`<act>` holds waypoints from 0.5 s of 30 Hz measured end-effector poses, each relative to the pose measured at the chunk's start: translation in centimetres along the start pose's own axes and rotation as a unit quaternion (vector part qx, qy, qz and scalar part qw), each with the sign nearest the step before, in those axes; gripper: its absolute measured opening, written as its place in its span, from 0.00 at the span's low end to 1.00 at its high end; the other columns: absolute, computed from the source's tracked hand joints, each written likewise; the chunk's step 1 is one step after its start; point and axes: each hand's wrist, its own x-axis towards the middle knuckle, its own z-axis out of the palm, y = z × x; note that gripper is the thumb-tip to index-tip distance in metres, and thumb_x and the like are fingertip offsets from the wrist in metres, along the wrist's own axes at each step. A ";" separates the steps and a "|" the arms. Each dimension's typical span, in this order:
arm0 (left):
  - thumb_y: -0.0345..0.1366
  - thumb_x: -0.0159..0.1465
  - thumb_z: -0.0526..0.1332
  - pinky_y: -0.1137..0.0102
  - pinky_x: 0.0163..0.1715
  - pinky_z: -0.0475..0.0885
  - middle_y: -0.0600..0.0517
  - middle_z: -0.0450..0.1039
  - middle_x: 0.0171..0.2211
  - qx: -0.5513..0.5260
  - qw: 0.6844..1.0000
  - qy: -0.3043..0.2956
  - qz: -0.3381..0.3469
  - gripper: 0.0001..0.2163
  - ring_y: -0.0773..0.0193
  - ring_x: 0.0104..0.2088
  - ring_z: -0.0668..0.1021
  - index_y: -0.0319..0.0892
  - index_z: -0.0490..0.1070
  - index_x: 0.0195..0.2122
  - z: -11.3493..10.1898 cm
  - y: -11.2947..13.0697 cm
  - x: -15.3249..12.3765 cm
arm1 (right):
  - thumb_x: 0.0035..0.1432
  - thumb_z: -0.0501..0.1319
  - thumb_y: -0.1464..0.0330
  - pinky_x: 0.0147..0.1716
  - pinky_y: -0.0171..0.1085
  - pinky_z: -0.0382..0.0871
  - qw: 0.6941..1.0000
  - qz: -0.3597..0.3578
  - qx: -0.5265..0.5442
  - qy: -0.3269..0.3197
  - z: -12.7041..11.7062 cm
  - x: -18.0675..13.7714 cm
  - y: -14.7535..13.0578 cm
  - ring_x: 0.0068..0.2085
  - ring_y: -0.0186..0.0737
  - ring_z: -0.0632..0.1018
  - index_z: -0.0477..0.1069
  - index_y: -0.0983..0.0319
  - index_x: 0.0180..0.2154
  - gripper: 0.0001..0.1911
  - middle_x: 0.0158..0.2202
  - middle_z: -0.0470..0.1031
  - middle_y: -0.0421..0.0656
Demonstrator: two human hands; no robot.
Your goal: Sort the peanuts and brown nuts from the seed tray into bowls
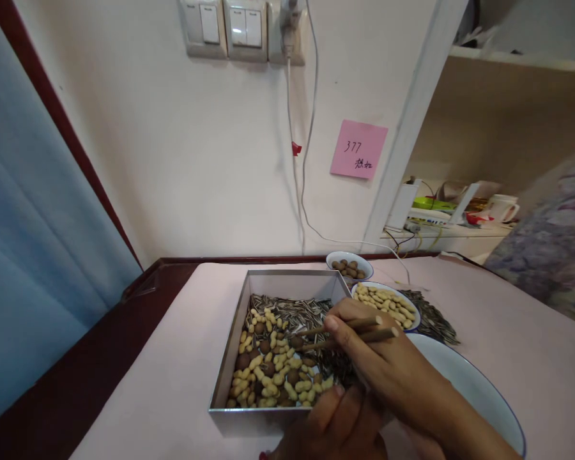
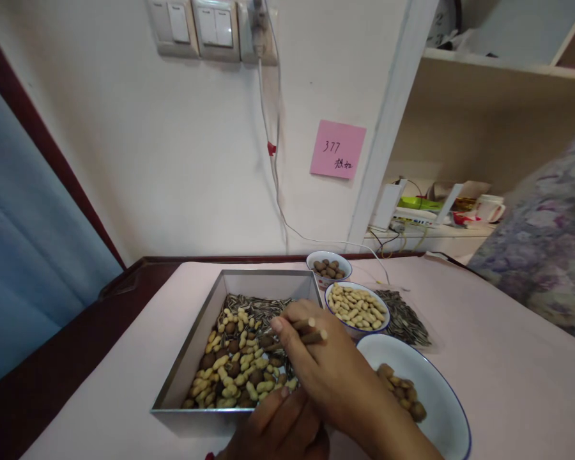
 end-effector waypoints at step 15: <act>0.32 0.73 0.54 0.72 0.53 0.65 0.59 0.79 0.36 0.036 0.998 0.029 -0.035 0.17 0.71 0.39 0.76 0.45 0.77 0.27 1.5 0.5 -1.2 | 0.71 0.51 0.58 0.35 0.38 0.59 0.999 -0.007 0.012 0.035 1.0 0.8 0.7 0.33 0.38 0.69 0.63 0.60 0.28 0.20 0.30 0.68 0.39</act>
